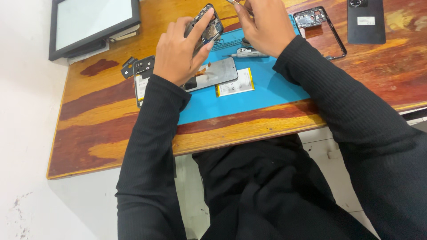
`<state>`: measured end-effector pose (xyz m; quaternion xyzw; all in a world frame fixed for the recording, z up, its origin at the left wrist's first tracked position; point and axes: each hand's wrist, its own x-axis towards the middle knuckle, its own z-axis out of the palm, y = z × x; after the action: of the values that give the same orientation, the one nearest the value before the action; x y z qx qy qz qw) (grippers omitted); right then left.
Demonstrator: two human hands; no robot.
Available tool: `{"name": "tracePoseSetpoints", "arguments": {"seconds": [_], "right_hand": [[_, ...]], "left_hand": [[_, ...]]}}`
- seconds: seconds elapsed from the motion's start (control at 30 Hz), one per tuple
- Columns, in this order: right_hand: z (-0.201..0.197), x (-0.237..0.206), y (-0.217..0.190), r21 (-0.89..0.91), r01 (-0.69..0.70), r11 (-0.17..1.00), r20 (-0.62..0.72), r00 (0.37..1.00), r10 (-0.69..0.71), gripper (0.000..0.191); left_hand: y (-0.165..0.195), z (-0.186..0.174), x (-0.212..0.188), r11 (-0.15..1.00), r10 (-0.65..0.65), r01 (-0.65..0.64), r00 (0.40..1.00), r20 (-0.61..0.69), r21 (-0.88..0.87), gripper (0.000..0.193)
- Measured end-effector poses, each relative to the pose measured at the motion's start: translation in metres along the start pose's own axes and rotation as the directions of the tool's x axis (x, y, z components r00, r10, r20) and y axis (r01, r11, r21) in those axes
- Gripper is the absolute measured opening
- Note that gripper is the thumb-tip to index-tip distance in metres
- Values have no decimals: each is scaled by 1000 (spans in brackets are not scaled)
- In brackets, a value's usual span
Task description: The person disassembles a smartphone by removing screws, prying open the case, and detaching internal components. They use a screwdriver and a prying tool to separate the back cover, remove the battery, and disconnect the motherboard from the frame.
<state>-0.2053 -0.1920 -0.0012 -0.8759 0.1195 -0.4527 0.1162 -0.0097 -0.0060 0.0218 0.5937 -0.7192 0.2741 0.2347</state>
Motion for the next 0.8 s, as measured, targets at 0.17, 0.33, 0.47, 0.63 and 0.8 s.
{"name": "tracePoseSetpoints", "arguments": {"seconds": [0.17,0.33,0.47,0.63,0.8], "right_hand": [[2,-2,3,8,8,1000,7,1000,-8,30],[1,0,-2,-11,85,996,-30,996,-86,23],[0,-1,-20,88,152,984,3,988,-153,11],[-1,-4,-45,109,231,967,-8,973,-231,8],[-1,-2,-55,119,173,978,-42,985,-169,11]], "left_hand": [[-5,8,-6,996,-47,47,999,3,-73,52],[-19,29,-8,630,-377,317,923,78,-709,59],[-38,27,-9,99,-470,370,836,284,-924,66],[-38,15,-5,-392,-319,304,841,438,-868,69],[-24,7,-5,-413,-277,339,838,471,-846,72]]}}
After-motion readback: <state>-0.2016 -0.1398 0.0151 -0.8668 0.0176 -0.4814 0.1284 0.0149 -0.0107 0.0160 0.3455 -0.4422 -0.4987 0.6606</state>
